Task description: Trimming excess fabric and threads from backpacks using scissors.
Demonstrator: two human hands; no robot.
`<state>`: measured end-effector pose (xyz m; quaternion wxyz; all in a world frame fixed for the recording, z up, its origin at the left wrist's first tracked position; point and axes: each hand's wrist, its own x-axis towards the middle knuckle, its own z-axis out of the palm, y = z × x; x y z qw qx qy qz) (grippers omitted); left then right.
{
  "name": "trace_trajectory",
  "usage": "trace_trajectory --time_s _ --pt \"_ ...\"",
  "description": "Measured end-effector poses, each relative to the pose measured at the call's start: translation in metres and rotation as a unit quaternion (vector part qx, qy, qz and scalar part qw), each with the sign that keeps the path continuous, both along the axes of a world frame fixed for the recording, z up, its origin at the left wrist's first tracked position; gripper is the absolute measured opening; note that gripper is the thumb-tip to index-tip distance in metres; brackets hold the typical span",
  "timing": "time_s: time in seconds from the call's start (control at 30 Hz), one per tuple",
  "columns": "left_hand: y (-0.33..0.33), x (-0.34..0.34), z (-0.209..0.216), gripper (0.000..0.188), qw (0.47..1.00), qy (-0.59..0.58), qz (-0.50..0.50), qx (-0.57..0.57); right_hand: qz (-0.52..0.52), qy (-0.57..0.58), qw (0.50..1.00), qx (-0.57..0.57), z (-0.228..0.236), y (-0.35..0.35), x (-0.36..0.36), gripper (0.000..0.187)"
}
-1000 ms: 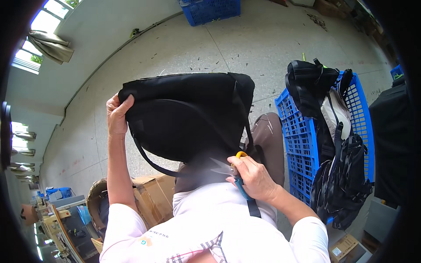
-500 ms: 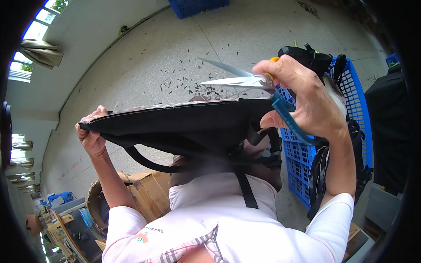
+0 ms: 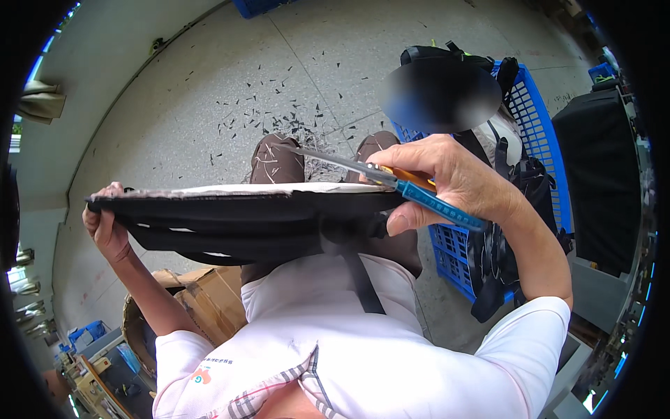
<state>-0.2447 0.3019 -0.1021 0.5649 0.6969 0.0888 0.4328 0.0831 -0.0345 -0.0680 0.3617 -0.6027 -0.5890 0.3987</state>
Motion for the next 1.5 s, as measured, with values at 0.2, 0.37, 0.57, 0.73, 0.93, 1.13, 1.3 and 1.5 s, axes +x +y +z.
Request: trace_trajectory --time_s 0.2,0.37,0.57,0.73,0.93,1.13,1.3,1.5 --pt "-0.017 0.033 -0.002 0.020 0.992 0.076 0.105 0.006 -0.016 -0.090 0.994 0.054 -0.003 -0.008 -0.018 0.060" --pt "-0.017 0.030 -0.006 0.024 0.999 0.016 0.050 0.002 -0.026 -0.161 0.987 0.011 0.016 -0.001 -0.011 0.076" --pt "-0.017 0.017 -0.012 0.027 0.997 -0.028 0.069 0.001 -0.018 -0.254 0.966 0.053 0.016 0.029 -0.016 0.082" --pt "-0.026 0.015 0.000 0.024 0.998 0.016 0.033 0.054 -0.013 -0.314 0.947 0.064 0.018 0.050 -0.014 0.076" --pt "-0.027 0.019 0.004 0.030 0.995 0.001 0.009 0.101 0.032 -0.339 0.936 0.089 0.027 0.068 -0.022 0.061" --pt "-0.028 0.011 -0.007 0.020 0.996 0.027 0.085 0.002 0.039 -0.328 0.941 0.076 0.024 0.070 -0.028 0.050" --pt "-0.028 0.017 -0.007 0.036 0.997 -0.002 0.077 0.014 0.035 -0.296 0.953 0.062 0.025 0.071 -0.029 0.054" --pt "-0.040 0.020 0.006 0.025 0.995 0.021 0.086 -0.036 0.041 -0.329 0.941 0.072 0.023 0.079 -0.034 0.066"
